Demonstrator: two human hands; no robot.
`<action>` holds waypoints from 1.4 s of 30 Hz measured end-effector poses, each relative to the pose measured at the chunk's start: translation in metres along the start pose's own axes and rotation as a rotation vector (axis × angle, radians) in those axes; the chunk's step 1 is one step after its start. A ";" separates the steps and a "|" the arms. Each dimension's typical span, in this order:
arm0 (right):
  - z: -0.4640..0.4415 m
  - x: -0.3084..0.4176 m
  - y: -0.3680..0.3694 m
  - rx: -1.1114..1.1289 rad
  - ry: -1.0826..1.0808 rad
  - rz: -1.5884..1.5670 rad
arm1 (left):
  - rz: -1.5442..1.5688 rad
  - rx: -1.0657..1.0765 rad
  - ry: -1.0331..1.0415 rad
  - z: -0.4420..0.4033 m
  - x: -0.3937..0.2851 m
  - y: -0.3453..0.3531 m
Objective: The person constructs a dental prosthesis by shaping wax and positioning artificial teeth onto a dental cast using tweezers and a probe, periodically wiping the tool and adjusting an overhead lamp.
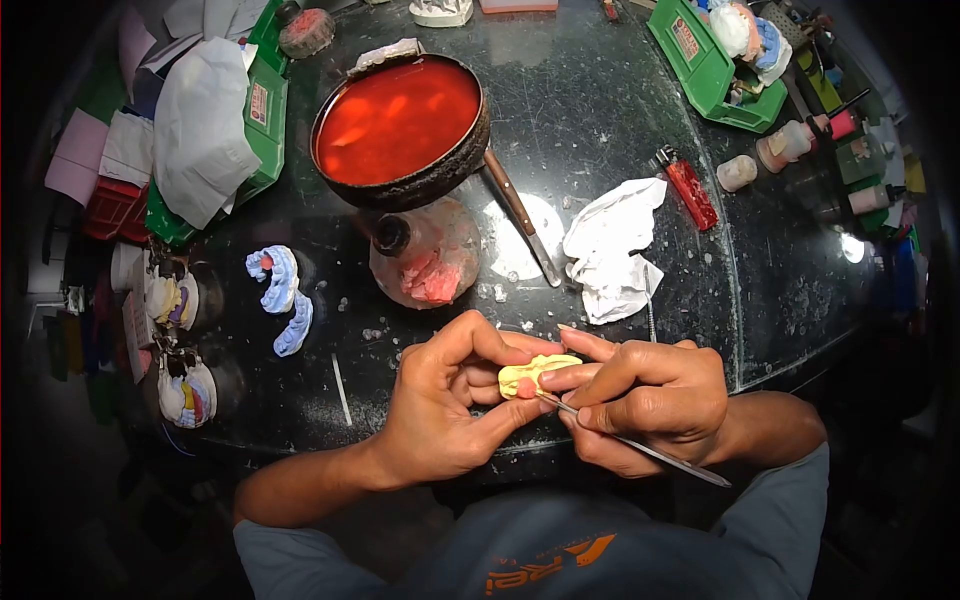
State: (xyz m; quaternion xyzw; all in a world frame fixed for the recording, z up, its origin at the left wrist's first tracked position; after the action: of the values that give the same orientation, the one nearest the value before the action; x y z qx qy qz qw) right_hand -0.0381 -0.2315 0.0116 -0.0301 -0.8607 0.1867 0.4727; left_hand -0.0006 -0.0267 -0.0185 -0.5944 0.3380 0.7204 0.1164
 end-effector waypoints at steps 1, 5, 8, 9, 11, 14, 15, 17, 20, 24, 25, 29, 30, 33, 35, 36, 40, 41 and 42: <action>0.000 0.000 0.000 0.001 0.001 0.003 | -0.015 0.024 0.002 0.000 0.000 -0.002; -0.001 -0.001 0.000 0.014 -0.018 -0.008 | 0.035 -0.043 -0.017 0.001 0.001 0.001; -0.001 -0.001 0.000 0.027 -0.024 -0.021 | 0.018 -0.032 -0.009 0.001 -0.001 0.001; -0.001 -0.001 0.000 0.019 -0.021 -0.014 | 0.015 -0.028 -0.007 0.000 -0.001 0.001; -0.001 0.000 0.000 0.003 -0.015 -0.001 | 0.008 -0.021 -0.006 0.000 -0.001 0.001; 0.000 0.000 0.000 -0.005 0.004 -0.008 | 0.028 -0.038 -0.005 0.000 -0.001 0.002; 0.000 0.000 0.000 0.001 -0.001 -0.010 | 0.025 -0.035 -0.009 0.000 -0.001 0.002; -0.001 -0.001 0.000 0.015 -0.014 -0.012 | 0.017 -0.030 -0.015 0.000 -0.001 0.001; -0.001 -0.001 0.001 0.005 -0.017 -0.021 | 0.020 -0.024 0.002 0.000 0.000 0.001; 0.000 -0.001 -0.001 0.017 -0.010 -0.001 | 0.020 -0.030 -0.006 0.000 -0.001 0.002; -0.001 -0.001 -0.001 0.018 -0.011 -0.006 | 0.027 -0.031 -0.007 0.000 0.000 0.002; -0.001 -0.002 0.000 0.024 -0.026 -0.018 | 0.031 -0.030 -0.008 0.000 0.000 0.001; -0.001 -0.002 0.000 0.024 -0.027 -0.014 | 0.032 -0.027 -0.004 0.000 0.000 0.001; 0.000 -0.002 -0.001 0.025 -0.025 -0.006 | 0.028 -0.026 -0.002 0.000 0.000 0.001; 0.001 -0.003 -0.001 0.030 -0.017 0.000 | 0.022 -0.031 -0.010 0.000 -0.002 0.001; 0.000 -0.003 -0.001 0.031 -0.021 -0.003 | 0.023 -0.030 -0.009 0.000 -0.002 0.001; -0.001 -0.003 -0.001 0.027 -0.036 -0.019 | 0.020 -0.023 -0.002 0.000 0.000 0.001; -0.001 -0.003 0.000 0.022 -0.040 -0.026 | 0.018 -0.021 0.000 0.000 0.000 0.000; 0.000 -0.003 0.000 0.023 -0.030 -0.025 | 0.016 -0.023 -0.003 0.000 -0.001 0.000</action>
State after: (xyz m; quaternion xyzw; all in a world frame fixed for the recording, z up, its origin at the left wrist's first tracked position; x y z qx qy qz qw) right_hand -0.0359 -0.2325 0.0092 -0.0113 -0.8657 0.1911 0.4625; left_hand -0.0011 -0.0266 -0.0179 -0.5920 0.3341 0.7259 0.1042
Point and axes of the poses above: each hand's wrist, its own z-axis away from the middle knuckle, its own y-axis out of the palm, x = y × z, the point moved 2 cm from there along -z, towards the middle knuckle, and after that the axes turned 2 degrees about z, right-handed, at the moved point
